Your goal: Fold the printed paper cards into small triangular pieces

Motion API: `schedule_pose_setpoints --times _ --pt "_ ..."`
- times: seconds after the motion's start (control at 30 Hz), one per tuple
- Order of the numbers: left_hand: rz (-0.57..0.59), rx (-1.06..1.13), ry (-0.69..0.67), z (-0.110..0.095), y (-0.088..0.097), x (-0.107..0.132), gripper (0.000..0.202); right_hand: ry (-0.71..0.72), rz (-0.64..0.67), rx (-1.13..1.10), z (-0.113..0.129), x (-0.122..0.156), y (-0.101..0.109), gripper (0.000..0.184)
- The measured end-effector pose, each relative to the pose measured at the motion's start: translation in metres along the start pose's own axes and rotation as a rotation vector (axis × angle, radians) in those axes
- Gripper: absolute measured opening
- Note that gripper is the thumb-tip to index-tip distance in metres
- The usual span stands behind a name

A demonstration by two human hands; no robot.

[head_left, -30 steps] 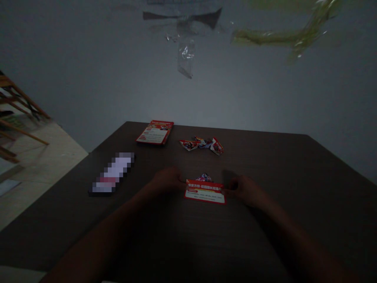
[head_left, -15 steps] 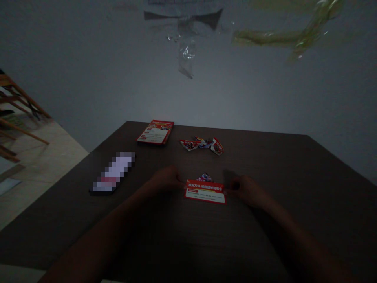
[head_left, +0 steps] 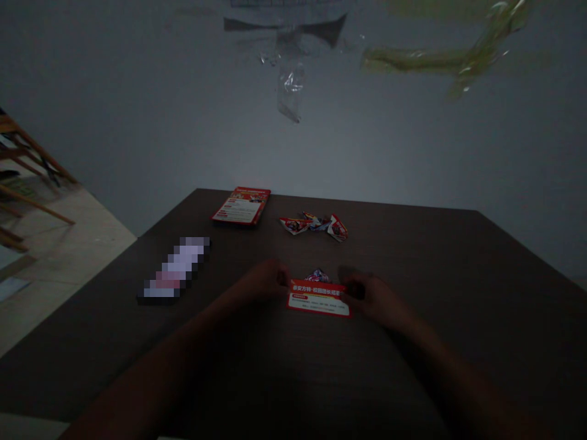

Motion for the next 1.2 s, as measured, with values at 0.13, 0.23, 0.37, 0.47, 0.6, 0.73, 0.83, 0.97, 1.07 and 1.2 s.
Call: schedule_pose_setpoints --times 0.13,0.23,0.37,0.47,0.6,0.73,0.83,0.97,1.07,1.2 --pt "-0.012 0.012 -0.018 -0.001 -0.004 0.001 0.023 0.016 -0.058 0.012 0.001 -0.002 -0.005 0.019" --pt "-0.081 -0.011 -0.106 -0.002 -0.009 0.002 0.017 0.029 -0.092 0.005 0.001 -0.001 -0.006 0.018" --pt "-0.245 -0.054 -0.302 -0.007 -0.017 0.007 0.007 0.009 -0.090 -0.057 0.000 0.000 -0.006 0.019" --pt "-0.334 -0.083 -0.366 -0.012 -0.021 0.011 0.007 -0.015 -0.101 -0.103 -0.001 0.000 -0.007 0.019" --pt "-0.376 -0.137 -0.455 -0.017 -0.027 0.014 0.014 -0.037 -0.122 -0.139 -0.001 0.000 -0.008 0.019" --pt "-0.423 -0.204 -0.504 -0.020 -0.030 0.012 0.024 -0.039 -0.144 -0.173 0.000 -0.001 -0.008 0.020" --pt "-0.459 -0.254 -0.529 -0.022 -0.031 0.012 0.029 -0.047 -0.155 -0.239 0.001 -0.001 -0.007 0.020" --pt "-0.506 -0.314 -0.593 -0.026 -0.034 0.011 0.031 -0.041 -0.189 -0.311 0.005 -0.001 -0.007 0.021" --pt "-0.554 -0.346 -0.621 -0.030 -0.037 0.011 0.028 -0.027 -0.205 -0.384 0.007 -0.001 -0.007 0.022" --pt "-0.578 -0.384 -0.637 -0.033 -0.035 0.012 0.026 -0.029 -0.200 -0.508 0.007 -0.001 -0.009 0.022"
Point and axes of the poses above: each hand's wrist, its own x-axis away from the middle knuckle, its own y-axis out of the back of the hand, z = x × y, the point moved 1 cm from there along -x, towards the middle knuckle, and after that the axes turned 11 degrees about y, right-handed, at the moved point
